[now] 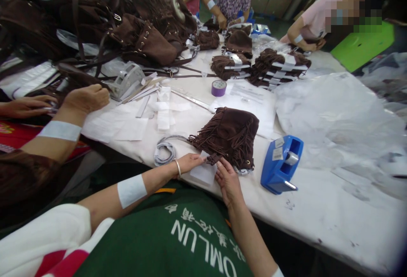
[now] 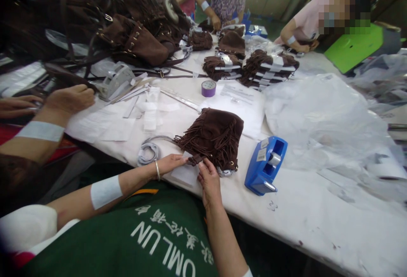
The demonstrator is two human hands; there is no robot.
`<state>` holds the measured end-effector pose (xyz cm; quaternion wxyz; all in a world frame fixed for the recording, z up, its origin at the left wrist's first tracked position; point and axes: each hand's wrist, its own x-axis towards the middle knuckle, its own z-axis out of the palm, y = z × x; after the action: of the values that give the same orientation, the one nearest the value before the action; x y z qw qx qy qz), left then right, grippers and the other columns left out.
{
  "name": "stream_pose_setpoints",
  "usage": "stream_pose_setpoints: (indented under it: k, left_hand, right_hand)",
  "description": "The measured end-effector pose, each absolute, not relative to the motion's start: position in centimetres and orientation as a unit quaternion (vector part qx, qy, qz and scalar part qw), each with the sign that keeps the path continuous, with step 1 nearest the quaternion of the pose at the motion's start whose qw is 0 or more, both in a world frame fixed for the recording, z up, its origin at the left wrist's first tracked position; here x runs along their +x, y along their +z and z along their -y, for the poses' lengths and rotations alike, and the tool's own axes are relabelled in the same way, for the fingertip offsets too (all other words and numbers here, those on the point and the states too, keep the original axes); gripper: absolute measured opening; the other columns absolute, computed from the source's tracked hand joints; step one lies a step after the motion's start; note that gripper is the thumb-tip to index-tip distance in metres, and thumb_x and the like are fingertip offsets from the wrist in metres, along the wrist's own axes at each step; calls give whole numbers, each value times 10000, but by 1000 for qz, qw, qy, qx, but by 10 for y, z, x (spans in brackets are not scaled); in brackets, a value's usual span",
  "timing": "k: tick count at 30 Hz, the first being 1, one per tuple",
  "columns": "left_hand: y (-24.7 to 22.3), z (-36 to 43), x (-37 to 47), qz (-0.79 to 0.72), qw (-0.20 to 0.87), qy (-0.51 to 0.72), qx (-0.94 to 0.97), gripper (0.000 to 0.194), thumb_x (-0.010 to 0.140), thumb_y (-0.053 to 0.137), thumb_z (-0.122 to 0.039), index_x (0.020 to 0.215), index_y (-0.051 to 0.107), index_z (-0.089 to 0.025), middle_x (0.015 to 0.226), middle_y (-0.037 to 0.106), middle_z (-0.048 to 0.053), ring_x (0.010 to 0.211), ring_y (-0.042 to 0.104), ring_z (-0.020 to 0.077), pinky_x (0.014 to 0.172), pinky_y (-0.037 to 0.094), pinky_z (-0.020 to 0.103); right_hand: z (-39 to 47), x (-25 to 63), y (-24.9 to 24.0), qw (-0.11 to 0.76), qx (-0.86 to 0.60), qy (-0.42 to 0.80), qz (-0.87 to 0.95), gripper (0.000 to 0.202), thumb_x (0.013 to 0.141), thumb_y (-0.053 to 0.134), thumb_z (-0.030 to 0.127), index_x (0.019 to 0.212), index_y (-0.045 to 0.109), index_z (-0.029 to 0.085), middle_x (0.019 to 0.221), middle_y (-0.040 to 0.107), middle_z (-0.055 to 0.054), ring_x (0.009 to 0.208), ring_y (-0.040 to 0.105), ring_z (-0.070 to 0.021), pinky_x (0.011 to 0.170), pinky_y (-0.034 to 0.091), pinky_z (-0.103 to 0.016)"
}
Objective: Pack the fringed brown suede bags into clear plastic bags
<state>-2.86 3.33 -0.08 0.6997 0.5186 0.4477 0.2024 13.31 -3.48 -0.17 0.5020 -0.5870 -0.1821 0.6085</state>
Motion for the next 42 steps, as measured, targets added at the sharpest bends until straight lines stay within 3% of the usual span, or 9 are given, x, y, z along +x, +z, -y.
stream_pose_setpoints:
  k: [3,10,13,16,19,22,25,38,42]
  left_hand:
    - [2,-7,-40,-457,720,247,461,524,835,482,-548,1103,582,-109,996,680,107,898,623,210,843,470,340]
    - [6,-18,-59,-441,758,146,458,434,594,776,-406,901,666,-120,840,682,45,764,611,170,707,483,260]
    - [4,-29,-54,-431,743,107,500,443,637,715,-489,873,668,-116,802,678,45,728,614,174,659,489,256]
    - [-1,-28,-47,-476,715,125,496,460,632,684,-527,838,643,-118,726,659,36,657,608,178,581,496,262]
    - [-4,-21,-44,-496,706,134,488,466,643,665,-529,868,617,-123,708,646,29,631,604,176,562,501,273]
    - [-2,-19,-42,-496,708,137,483,475,672,632,-544,889,610,-122,724,641,32,639,605,171,586,509,284]
    - [0,-20,-40,-494,710,153,477,481,674,629,-554,888,605,-124,687,617,15,616,581,148,580,493,265]
    - [-8,5,-2,-467,738,351,339,494,725,614,-563,951,598,-124,798,632,47,703,588,160,657,501,277]
    - [-2,4,5,-474,755,342,299,530,731,600,-582,948,621,-98,806,645,74,705,601,171,659,496,290]
  right_hand:
    - [46,124,-2,484,-560,635,221,588,665,715,420,1200,542,249,1003,669,-39,818,623,-164,717,489,-269]
    - [31,143,-1,383,-567,636,357,200,599,730,320,726,690,170,674,668,-1,620,569,-169,602,436,-263]
    - [21,152,1,375,-559,644,363,269,614,728,379,785,707,173,715,679,-14,632,573,-173,594,435,-265]
    - [19,153,3,409,-591,614,326,425,716,599,571,878,702,191,792,675,-29,674,577,-161,572,436,-248]
    - [16,148,7,445,-631,571,279,587,749,457,705,814,692,171,622,594,-15,505,481,-111,416,326,-216]
    - [11,140,13,443,-621,587,270,510,695,565,684,692,607,176,464,452,49,351,297,-63,336,163,-211]
    - [10,137,18,434,-598,617,270,453,651,668,600,598,480,191,439,435,72,309,230,-35,324,110,-198]
    - [24,148,17,337,-686,513,391,383,722,609,549,693,600,168,403,510,42,281,366,-82,302,250,-200]
    - [23,144,15,343,-684,509,393,390,730,597,555,713,594,165,433,539,34,285,377,-83,308,259,-203]
